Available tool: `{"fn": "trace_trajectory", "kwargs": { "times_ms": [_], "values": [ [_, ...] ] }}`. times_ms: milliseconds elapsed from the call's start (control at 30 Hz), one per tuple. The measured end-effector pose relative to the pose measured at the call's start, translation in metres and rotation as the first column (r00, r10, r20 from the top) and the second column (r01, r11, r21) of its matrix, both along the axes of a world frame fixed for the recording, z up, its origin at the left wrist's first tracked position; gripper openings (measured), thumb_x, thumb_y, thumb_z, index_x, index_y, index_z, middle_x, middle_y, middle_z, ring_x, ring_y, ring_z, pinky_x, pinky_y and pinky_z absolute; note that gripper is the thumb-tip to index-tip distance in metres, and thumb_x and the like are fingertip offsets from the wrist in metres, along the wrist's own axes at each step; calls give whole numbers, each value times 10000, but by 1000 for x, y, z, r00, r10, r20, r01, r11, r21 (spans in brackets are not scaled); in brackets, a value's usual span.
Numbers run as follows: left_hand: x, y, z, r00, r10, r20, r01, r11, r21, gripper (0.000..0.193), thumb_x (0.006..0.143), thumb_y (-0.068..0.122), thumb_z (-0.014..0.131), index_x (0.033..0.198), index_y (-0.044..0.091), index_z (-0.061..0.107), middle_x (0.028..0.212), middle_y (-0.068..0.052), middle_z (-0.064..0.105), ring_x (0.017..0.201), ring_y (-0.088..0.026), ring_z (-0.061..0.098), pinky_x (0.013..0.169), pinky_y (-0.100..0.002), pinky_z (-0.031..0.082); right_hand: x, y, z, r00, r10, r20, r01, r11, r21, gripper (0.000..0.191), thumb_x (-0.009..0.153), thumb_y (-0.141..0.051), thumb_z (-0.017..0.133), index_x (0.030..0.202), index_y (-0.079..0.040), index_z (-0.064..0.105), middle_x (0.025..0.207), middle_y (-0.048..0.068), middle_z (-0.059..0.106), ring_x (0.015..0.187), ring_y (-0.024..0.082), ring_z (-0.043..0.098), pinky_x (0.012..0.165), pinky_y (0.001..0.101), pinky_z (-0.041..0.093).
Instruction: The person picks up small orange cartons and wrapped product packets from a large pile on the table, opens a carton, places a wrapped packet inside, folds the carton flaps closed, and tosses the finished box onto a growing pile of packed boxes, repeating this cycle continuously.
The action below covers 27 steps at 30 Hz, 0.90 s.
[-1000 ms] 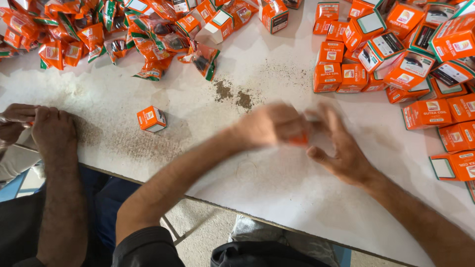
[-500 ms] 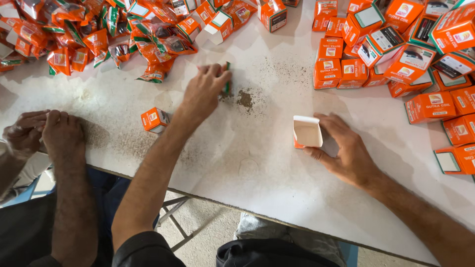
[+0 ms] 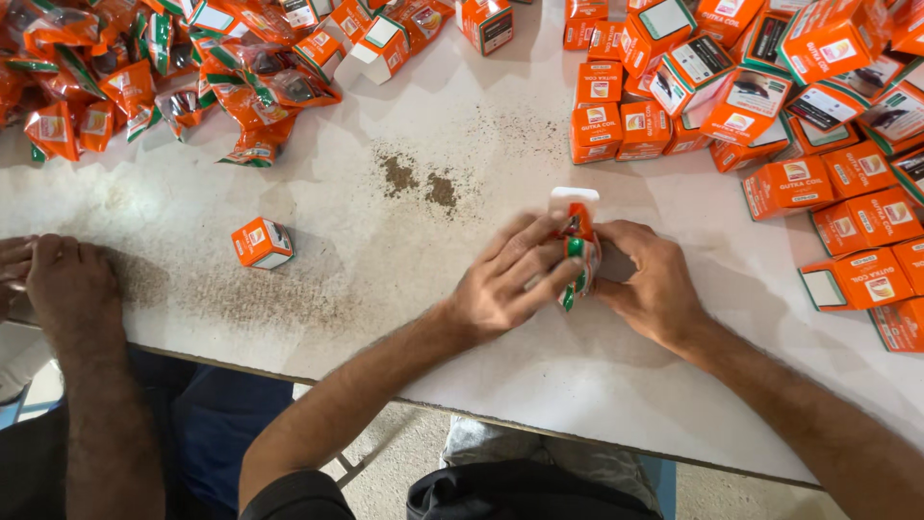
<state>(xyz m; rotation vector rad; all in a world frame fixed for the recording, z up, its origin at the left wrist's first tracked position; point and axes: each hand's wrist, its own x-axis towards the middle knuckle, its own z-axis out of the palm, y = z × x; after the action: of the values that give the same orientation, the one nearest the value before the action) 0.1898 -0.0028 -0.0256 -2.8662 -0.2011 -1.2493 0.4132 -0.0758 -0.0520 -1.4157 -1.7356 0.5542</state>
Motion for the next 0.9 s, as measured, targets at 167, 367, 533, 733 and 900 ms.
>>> {"fn": "trace_trajectory", "kwargs": {
  "times_ms": [167, 367, 533, 733, 900],
  "values": [
    [10, -6, 1, 985, 156, -79, -164, 981, -106, 304, 906, 184, 772, 1178, 57, 727, 1144, -124, 638, 1393, -399, 482, 1214, -658, 248, -6, -1, 1, 1000, -28, 8, 27, 999, 31, 612, 663, -186, 914, 1200, -32, 664, 1152, 130, 717, 1078, 319, 682, 925, 420, 541],
    [31, -9, -4, 944, 330, -25, -300, 818, -490, 185, 897, 138, 711, 1050, 37, 692, 1226, -299, 546, 1254, -489, 456, 1051, -595, 366, -9, -3, 0, 994, -56, 93, 48, 995, 89, 627, 674, -240, 927, 1181, 5, 651, 1167, 161, 706, 1093, 348, 674, 912, 432, 548],
    [32, 7, -14, 948, 256, -191, -268, 312, -911, 454, 916, 118, 662, 1313, 2, 474, 1084, -155, 679, 703, -270, 739, 590, -384, 581, -12, -9, -1, 997, -62, -47, 66, 994, 90, 735, 772, -228, 874, 1350, 46, 511, 1280, 173, 656, 1167, 336, 672, 941, 428, 543],
    [30, 12, -22, 978, 170, -124, -179, 363, -914, 221, 934, 94, 631, 1116, -29, 657, 847, -110, 710, 650, -167, 661, 581, -324, 534, -15, -8, 10, 950, -25, 313, -81, 944, 320, 536, 768, -19, 843, 1257, -15, 623, 1235, 161, 673, 1148, 369, 673, 1016, 487, 531],
    [10, 27, -13, 938, -13, 346, 311, -407, -859, 363, 872, 145, 539, 1160, -5, 702, 887, -28, 706, 712, -100, 609, 674, -281, 590, -15, -6, 17, 933, -27, 360, -91, 947, 307, 595, 694, 2, 830, 1256, -20, 636, 1232, 183, 662, 1133, 393, 653, 989, 509, 520]
  ]
}}
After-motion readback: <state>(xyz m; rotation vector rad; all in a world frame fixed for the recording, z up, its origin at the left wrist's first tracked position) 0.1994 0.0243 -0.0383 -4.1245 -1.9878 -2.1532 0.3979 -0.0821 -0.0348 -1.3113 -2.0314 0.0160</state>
